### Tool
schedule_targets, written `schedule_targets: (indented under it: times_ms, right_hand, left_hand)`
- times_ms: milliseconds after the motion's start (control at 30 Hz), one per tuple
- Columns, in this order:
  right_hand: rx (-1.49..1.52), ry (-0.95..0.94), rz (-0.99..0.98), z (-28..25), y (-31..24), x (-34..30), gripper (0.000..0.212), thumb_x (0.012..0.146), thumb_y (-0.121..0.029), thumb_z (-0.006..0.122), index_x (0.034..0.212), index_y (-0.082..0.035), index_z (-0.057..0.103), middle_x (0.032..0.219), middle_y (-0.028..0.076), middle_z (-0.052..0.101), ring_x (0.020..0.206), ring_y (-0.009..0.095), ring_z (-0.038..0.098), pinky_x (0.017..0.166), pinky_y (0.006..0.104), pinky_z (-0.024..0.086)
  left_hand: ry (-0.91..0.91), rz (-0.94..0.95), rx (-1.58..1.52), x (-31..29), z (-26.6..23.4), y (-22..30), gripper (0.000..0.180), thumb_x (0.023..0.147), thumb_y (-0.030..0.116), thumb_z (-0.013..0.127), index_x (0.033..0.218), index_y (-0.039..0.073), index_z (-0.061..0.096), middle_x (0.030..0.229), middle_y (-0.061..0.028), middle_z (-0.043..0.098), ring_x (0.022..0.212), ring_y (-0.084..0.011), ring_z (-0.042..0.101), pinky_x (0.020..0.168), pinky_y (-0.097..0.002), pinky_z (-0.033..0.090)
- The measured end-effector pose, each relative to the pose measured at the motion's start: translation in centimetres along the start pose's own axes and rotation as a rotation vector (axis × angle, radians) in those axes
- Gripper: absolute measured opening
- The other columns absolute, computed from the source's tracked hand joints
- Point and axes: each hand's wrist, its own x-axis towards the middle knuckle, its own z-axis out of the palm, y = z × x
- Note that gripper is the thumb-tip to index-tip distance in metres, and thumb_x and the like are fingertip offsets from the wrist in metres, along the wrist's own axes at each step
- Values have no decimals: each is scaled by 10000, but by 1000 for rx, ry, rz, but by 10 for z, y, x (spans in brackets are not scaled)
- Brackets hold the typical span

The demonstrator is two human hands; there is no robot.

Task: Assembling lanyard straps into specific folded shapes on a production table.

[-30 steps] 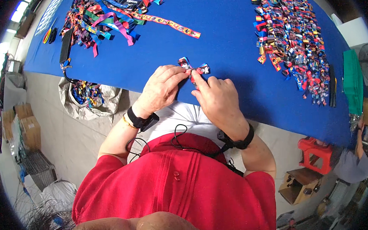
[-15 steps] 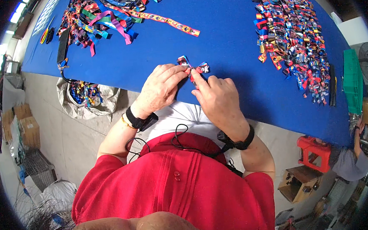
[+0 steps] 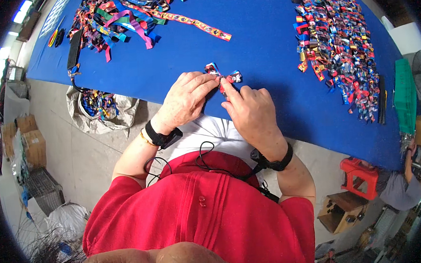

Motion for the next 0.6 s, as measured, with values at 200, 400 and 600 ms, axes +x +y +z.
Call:
schedule_targets:
  times_ms: [200, 400, 600]
  right_hand:
    - [-10, 22, 6, 1, -1, -3, 561, 826, -253, 755, 1349, -115, 608, 787, 49, 498, 698, 223, 525, 685, 377, 422]
    - [-1, 4, 6, -4, -6, -6, 569, 813, -193, 763, 1360, -145, 609, 775, 59, 473, 686, 241, 501, 687, 378, 430]
    - [-37, -25, 18, -3, -8, -2, 558, 807, -191, 768, 1343, -148, 622, 773, 56, 473, 679, 240, 497, 686, 370, 428]
  left_hand:
    - [-20, 19, 26, 1, -3, -1, 463, 751, 11, 654, 1212, 18, 617, 1214, -115, 614, 1087, -291, 579, 929, -396, 464]
    - [-10, 13, 22, 0, -2, -1, 451, 754, 12, 655, 1203, 17, 619, 1209, -119, 613, 1090, -292, 578, 930, -401, 464]
    - [22, 14, -17, -1, 2, -3, 510, 713, -22, 645, 1219, 35, 612, 1212, -114, 615, 1098, -312, 574, 921, -421, 467]
